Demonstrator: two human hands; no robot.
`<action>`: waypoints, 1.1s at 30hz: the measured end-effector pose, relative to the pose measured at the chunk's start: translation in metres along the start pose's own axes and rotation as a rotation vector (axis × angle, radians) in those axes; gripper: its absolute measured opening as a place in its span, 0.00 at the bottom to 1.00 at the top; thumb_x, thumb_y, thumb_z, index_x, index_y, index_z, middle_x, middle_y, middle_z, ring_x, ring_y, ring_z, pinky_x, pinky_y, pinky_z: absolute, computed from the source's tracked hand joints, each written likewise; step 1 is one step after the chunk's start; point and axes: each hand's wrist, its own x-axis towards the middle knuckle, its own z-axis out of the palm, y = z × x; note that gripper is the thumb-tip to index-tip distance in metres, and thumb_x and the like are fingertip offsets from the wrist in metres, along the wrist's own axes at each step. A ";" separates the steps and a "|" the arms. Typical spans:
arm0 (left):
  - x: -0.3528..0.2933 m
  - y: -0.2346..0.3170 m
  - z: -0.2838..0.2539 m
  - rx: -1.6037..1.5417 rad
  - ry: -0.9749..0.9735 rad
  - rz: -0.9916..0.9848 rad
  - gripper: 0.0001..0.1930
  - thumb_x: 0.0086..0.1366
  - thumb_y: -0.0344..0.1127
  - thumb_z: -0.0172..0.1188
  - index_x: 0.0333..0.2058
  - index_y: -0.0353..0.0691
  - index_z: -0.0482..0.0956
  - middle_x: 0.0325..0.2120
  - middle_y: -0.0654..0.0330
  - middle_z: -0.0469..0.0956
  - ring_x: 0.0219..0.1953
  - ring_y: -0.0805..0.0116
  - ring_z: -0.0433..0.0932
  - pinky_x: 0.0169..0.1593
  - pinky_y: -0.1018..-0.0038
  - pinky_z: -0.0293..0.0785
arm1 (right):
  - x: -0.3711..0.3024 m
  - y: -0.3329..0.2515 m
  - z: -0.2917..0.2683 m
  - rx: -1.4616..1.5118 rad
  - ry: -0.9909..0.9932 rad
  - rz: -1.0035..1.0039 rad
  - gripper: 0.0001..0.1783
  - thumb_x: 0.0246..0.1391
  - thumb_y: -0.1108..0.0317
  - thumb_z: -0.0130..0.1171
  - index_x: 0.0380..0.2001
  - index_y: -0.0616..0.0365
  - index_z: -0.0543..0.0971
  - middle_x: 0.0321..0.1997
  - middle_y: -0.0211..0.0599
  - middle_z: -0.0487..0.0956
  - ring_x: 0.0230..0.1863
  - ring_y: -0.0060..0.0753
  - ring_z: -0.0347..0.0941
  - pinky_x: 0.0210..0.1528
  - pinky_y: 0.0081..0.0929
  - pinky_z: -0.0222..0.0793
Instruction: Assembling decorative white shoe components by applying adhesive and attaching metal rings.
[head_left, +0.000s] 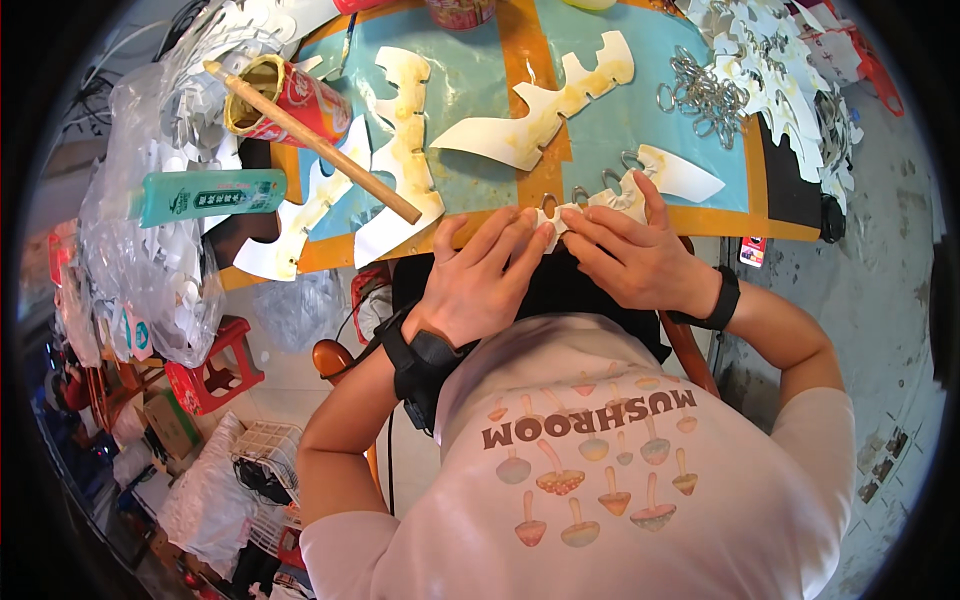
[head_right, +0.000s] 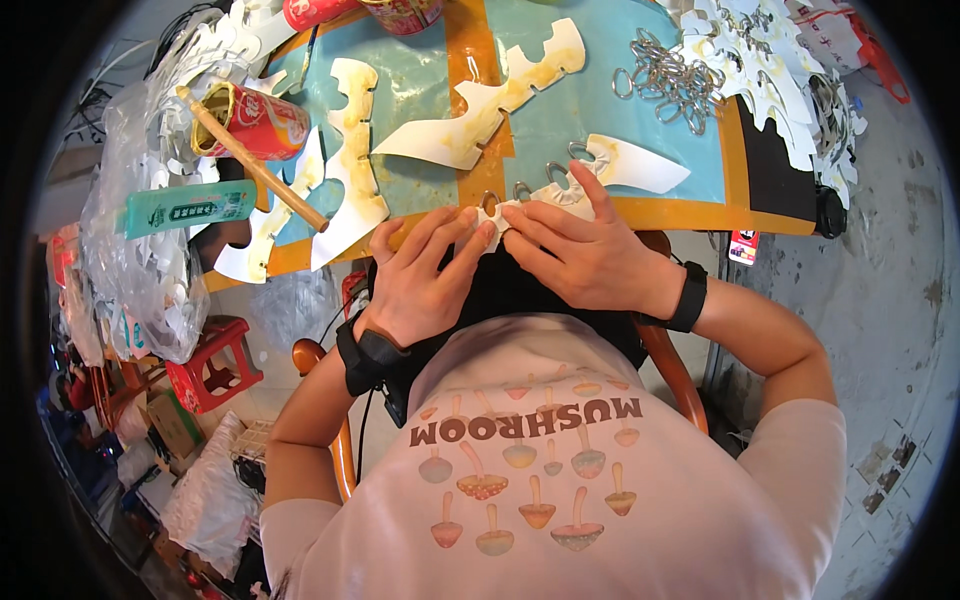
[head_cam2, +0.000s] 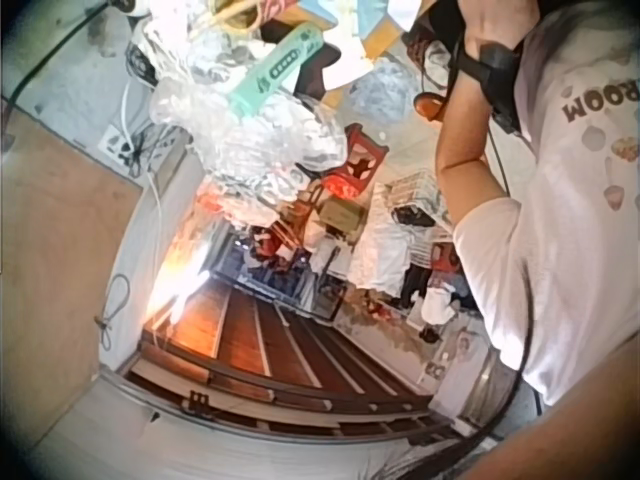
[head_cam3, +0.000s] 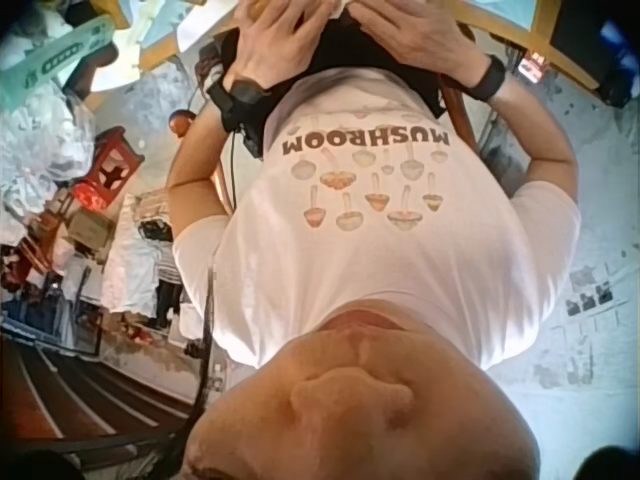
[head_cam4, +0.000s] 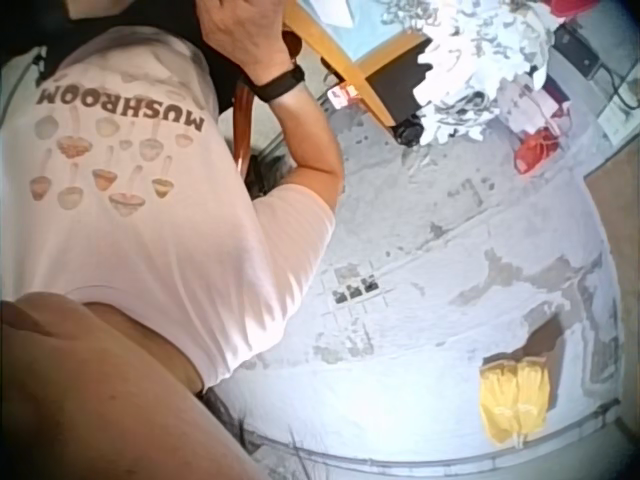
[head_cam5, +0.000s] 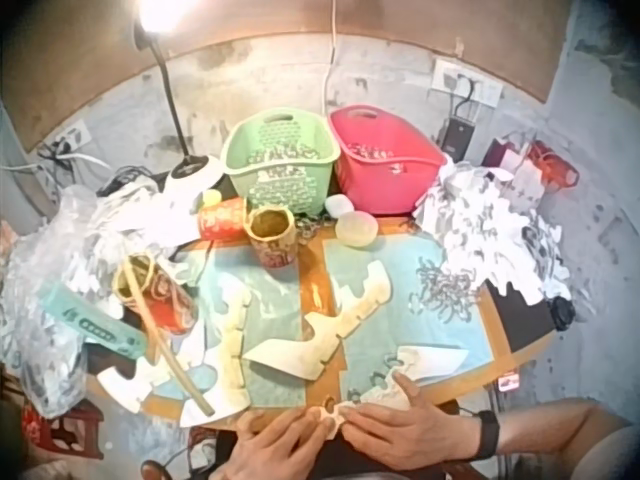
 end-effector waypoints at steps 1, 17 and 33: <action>-0.001 0.001 0.001 0.000 0.003 -0.008 0.25 0.54 0.30 0.64 0.53 0.47 0.79 0.52 0.64 0.78 0.55 0.67 0.75 0.60 0.58 0.53 | 0.004 -0.001 -0.002 0.027 -0.014 0.017 0.18 0.56 0.65 0.60 0.50 0.55 0.78 0.53 0.31 0.78 0.55 0.29 0.73 0.73 0.64 0.41; -0.015 -0.003 0.013 0.368 0.238 0.076 0.26 0.56 0.36 0.67 0.55 0.66 0.79 0.55 0.59 0.64 0.62 0.58 0.60 0.64 0.55 0.53 | 0.061 0.021 -0.001 0.610 -0.012 0.145 0.13 0.51 0.72 0.65 0.42 0.58 0.81 0.44 0.41 0.78 0.48 0.46 0.70 0.50 0.38 0.68; 0.018 0.046 -0.035 -1.131 0.232 -0.416 0.12 0.64 0.31 0.65 0.44 0.31 0.81 0.34 0.54 0.82 0.37 0.60 0.81 0.46 0.70 0.75 | 0.039 -0.032 -0.061 1.509 0.176 0.755 0.07 0.61 0.69 0.62 0.38 0.62 0.79 0.36 0.27 0.81 0.37 0.12 0.77 0.38 0.14 0.71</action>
